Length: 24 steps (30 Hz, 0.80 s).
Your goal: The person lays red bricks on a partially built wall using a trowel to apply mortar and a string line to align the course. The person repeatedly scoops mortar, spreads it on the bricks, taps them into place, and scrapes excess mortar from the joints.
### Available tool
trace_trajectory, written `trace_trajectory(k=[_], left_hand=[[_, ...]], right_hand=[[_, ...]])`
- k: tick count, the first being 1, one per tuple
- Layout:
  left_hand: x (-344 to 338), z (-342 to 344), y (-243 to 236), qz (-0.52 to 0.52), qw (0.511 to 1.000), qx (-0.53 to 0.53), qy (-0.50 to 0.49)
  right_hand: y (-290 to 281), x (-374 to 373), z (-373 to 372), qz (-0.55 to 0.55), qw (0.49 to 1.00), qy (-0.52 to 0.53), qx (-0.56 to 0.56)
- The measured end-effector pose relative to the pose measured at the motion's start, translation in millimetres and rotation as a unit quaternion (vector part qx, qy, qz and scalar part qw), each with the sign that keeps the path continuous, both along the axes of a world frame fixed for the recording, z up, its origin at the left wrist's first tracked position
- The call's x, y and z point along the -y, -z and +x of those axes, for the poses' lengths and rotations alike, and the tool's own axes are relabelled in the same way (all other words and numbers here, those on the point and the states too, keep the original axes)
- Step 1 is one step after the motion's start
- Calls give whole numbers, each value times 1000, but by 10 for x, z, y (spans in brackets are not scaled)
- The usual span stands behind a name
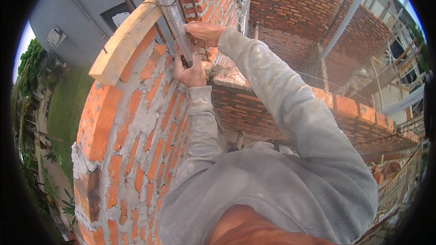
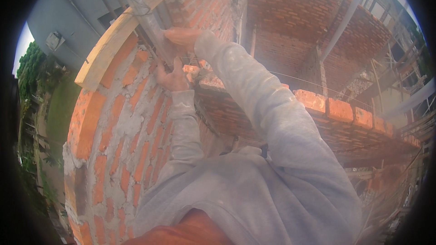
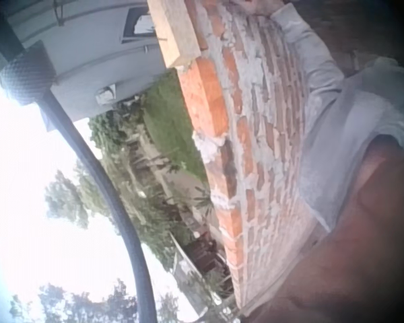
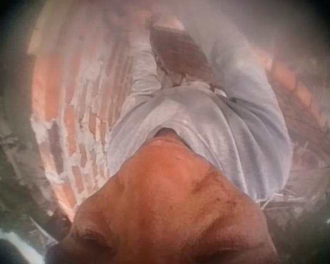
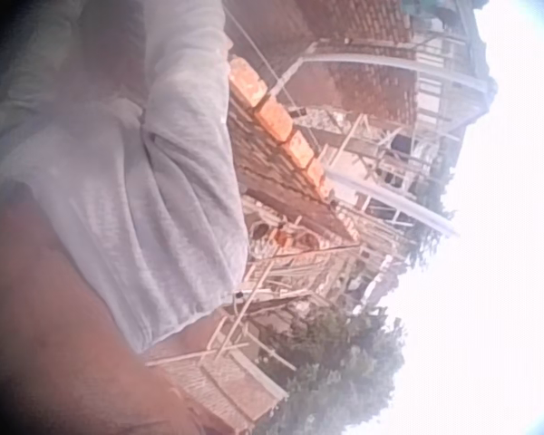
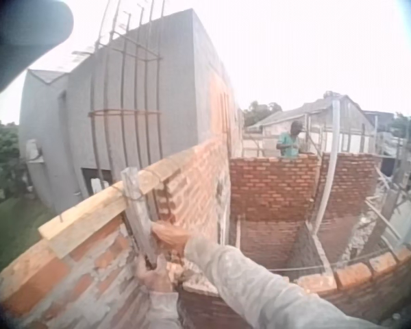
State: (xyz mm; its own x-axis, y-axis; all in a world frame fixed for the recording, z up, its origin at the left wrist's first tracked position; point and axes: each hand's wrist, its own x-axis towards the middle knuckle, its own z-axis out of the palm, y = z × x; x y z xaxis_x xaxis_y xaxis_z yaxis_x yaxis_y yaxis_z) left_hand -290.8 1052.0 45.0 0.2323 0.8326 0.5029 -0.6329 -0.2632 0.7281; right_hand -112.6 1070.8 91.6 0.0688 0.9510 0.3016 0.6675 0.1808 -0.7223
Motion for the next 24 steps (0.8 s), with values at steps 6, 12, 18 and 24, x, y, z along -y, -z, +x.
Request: trace_trajectory(k=[6,12,18,24], left_hand=[[-52,-38,90,34,992,-98,-69],[58,-11,74,36,983,-118,-133],[107,-26,98,20,990,-91,-102],[-104,-7,137,-30,996,-71,-37]], right_hand=[[-286,499,-761,159,933,322,1],[-340,979,-1670,228,891,366,140],[-113,780,-1785,223,886,350,209],[104,917,-1736,290,887,318,169]])
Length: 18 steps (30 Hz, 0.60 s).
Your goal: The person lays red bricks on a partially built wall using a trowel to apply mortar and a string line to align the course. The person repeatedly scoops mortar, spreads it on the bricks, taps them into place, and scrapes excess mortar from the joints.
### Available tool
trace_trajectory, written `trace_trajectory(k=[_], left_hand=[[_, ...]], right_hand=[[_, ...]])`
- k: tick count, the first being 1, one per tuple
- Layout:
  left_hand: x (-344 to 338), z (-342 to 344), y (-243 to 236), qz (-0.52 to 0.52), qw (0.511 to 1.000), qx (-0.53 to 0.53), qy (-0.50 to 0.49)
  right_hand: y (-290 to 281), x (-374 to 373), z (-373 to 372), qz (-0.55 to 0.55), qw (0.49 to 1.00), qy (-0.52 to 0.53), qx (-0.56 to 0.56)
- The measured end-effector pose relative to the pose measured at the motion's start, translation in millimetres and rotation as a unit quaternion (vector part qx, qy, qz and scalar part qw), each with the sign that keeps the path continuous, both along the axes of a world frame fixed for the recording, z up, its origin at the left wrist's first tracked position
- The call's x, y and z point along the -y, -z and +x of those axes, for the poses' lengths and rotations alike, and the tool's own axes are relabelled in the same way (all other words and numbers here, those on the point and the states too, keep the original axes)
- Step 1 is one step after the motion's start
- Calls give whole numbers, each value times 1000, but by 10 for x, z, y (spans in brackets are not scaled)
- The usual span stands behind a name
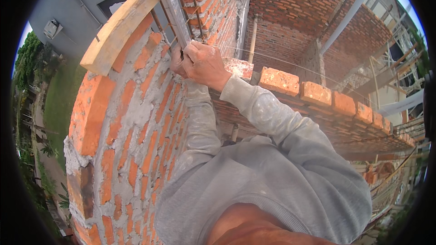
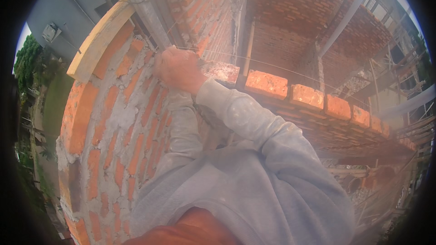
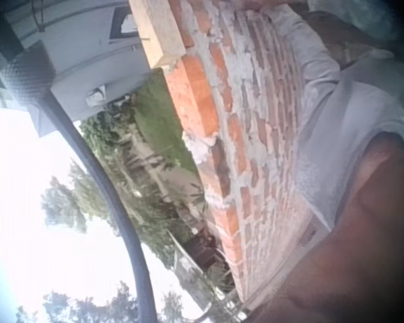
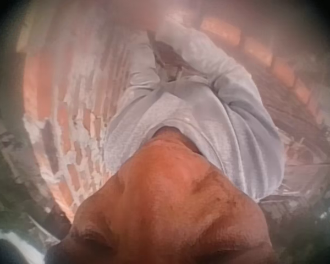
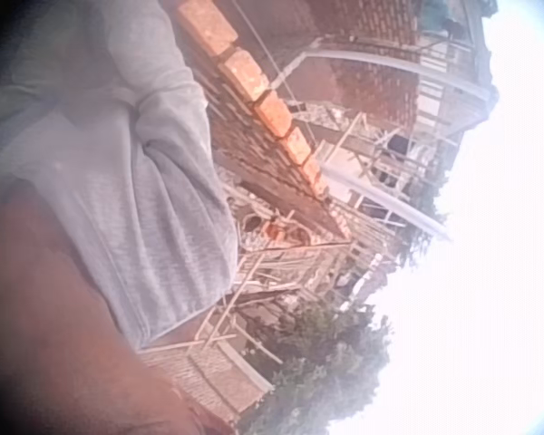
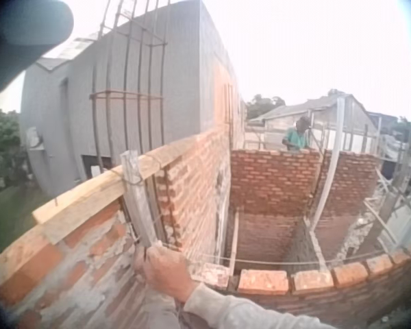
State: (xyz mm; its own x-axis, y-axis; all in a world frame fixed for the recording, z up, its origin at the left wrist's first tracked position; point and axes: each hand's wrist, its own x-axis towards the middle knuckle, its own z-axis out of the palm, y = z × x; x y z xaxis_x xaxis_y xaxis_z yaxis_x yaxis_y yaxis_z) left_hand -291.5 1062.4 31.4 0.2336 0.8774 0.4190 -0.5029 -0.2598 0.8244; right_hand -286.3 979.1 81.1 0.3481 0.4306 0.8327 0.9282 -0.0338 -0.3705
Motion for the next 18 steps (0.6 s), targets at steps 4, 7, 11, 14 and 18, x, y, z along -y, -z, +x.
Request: trace_trajectory(k=[4,7,11,14,18], left_hand=[[-59,26,32,8,1000,13,10],[-66,3,64,36,996,49,60],[-120,-12,87,40,992,68,95],[-204,-86,106,87,972,141,169],[-223,-136,96,59,985,48,157]], right_hand=[[37,16,137,32,997,22,-68],[11,-16,273,26,995,41,-86],[-68,-63,395,0,992,42,-116],[-127,-76,462,-28,990,43,-130],[-190,-84,631,-64,990,-9,-122]])
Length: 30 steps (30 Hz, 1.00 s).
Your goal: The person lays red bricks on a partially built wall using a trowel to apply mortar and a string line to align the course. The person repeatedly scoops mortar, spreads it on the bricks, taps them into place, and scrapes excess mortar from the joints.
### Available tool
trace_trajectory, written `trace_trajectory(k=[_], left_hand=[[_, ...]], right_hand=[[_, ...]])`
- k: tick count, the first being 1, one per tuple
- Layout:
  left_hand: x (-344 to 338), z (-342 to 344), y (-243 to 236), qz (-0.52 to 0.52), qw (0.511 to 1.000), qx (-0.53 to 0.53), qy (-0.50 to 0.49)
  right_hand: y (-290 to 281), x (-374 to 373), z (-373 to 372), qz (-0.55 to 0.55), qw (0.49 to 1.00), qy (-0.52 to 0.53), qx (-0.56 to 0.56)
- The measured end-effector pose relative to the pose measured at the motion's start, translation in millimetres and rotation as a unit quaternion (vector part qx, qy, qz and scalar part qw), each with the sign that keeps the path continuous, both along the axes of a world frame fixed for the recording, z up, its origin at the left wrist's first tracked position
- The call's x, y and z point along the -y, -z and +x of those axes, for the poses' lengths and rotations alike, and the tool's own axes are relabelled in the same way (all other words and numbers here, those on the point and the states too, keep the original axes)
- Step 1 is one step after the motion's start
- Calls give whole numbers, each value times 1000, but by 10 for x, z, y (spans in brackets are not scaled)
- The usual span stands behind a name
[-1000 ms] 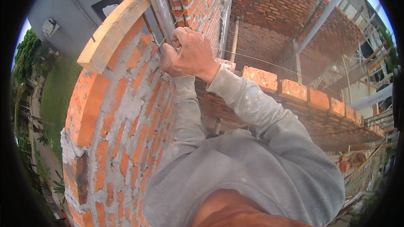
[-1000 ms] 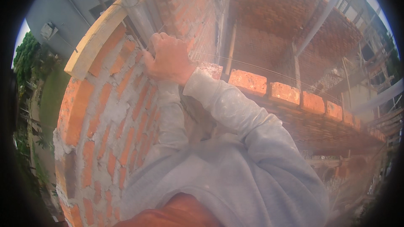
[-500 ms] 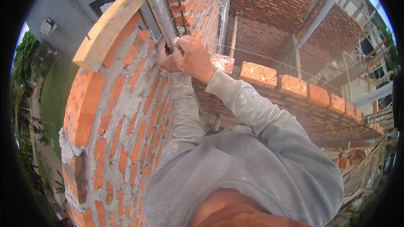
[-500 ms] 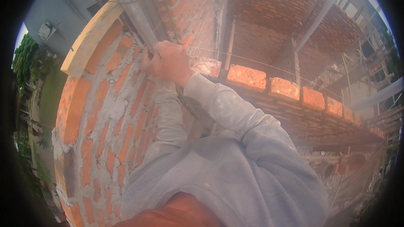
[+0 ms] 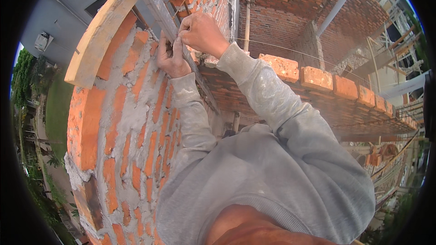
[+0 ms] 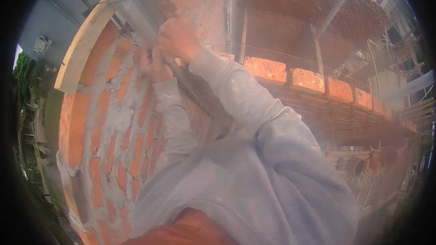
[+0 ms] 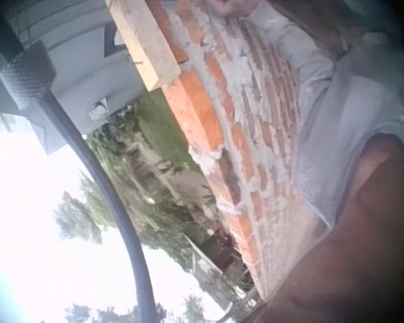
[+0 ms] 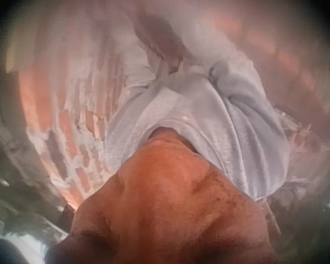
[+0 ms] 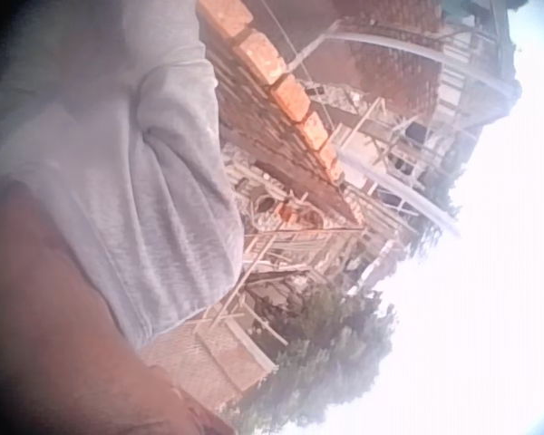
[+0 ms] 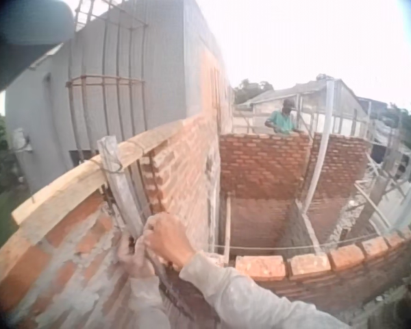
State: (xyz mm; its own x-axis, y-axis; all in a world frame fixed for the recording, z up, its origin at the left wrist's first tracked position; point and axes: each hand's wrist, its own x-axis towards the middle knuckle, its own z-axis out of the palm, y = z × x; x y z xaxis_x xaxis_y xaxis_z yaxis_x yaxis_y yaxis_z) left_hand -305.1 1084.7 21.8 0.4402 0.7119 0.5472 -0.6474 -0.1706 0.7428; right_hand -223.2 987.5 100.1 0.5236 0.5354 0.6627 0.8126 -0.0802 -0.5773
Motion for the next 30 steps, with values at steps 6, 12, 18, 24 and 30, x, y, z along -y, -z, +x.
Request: trace_trajectory(k=[6,12,18,24,30], left_hand=[[159,-26,-152,29,999,-17,-38],[190,-52,-178,97,988,-49,-112],[190,47,-166,143,963,-72,-217],[119,204,-77,157,931,-124,-306],[-109,343,-10,164,941,-135,-263]], right_hand=[[73,-107,202,-119,991,5,62],[-18,-171,249,-193,967,5,169],[-389,372,40,44,998,-7,37],[66,1129,-661,-25,994,-105,2],[1290,2008,-1170,-266,949,-108,-130]])
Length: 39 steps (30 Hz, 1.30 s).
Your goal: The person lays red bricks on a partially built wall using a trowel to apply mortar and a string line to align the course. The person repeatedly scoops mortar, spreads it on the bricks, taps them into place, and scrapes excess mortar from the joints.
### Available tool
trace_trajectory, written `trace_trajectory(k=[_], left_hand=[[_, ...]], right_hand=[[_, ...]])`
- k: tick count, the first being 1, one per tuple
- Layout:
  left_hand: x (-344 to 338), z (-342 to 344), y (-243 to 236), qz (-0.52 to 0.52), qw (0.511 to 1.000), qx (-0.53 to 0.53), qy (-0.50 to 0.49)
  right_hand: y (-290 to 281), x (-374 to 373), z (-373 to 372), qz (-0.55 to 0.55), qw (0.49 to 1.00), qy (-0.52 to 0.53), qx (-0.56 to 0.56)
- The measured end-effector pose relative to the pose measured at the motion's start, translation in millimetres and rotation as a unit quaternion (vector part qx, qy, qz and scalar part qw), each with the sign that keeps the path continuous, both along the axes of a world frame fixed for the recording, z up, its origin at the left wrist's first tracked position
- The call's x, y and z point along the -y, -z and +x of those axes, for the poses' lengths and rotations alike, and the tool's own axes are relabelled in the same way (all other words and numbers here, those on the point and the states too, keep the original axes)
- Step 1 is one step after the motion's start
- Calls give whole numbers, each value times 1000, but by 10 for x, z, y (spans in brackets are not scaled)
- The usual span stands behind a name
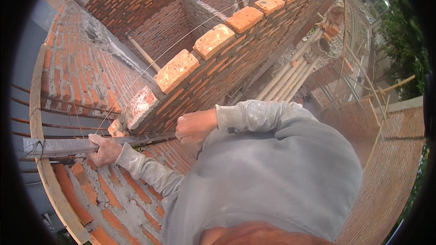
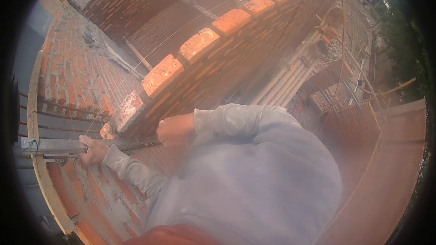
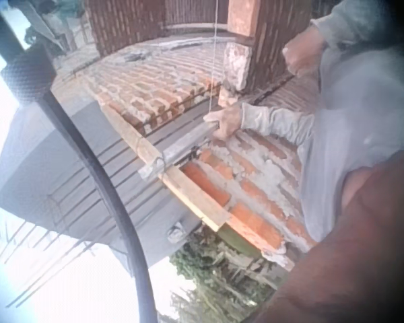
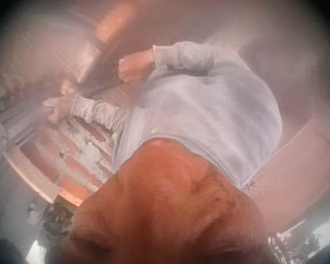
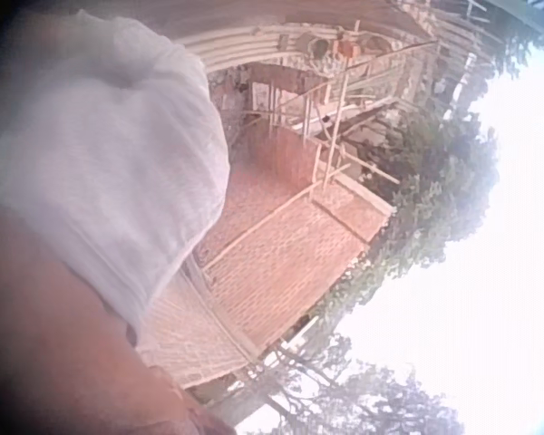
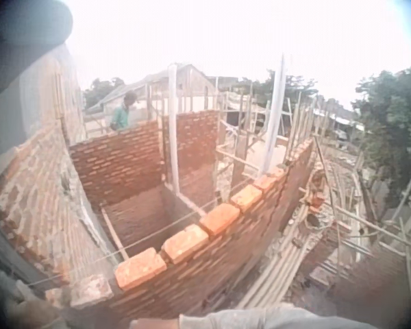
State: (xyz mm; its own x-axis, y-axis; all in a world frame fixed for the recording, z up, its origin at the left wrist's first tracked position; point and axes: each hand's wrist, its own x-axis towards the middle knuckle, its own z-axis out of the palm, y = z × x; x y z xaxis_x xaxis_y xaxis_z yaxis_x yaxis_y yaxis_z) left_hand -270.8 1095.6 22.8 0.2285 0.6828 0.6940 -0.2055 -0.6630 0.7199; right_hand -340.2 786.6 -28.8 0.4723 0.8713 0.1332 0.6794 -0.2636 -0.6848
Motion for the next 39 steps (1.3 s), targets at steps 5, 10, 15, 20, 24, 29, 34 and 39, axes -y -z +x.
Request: trace_trajectory(k=[5,10,15,20,24,29,34,39], left_hand=[[-12,-71,-139,3,998,-59,19],[30,-83,-187,-21,999,-37,21],[-89,-57,-210,40,992,-82,-86],[-98,-12,-108,26,999,24,-8],[-148,59,-13,22,999,40,6],[-355,138,96,91,995,-2,-46],[-433,146,13,50,987,-120,-90],[-61,-49,-146,-6,1000,12,8]], right_hand=[[1139,882,-470,-138,947,284,-58],[2019,1648,-1431,-166,834,518,-93],[2600,2133,-2562,-306,663,635,-253],[3025,2246,-3337,-360,581,608,-404],[3371,2214,-3466,-325,539,612,-479],[3981,2320,-3492,-265,517,671,-461],[4484,2258,-3508,-203,543,732,-358],[4239,2243,-3427,-207,513,734,-393]])
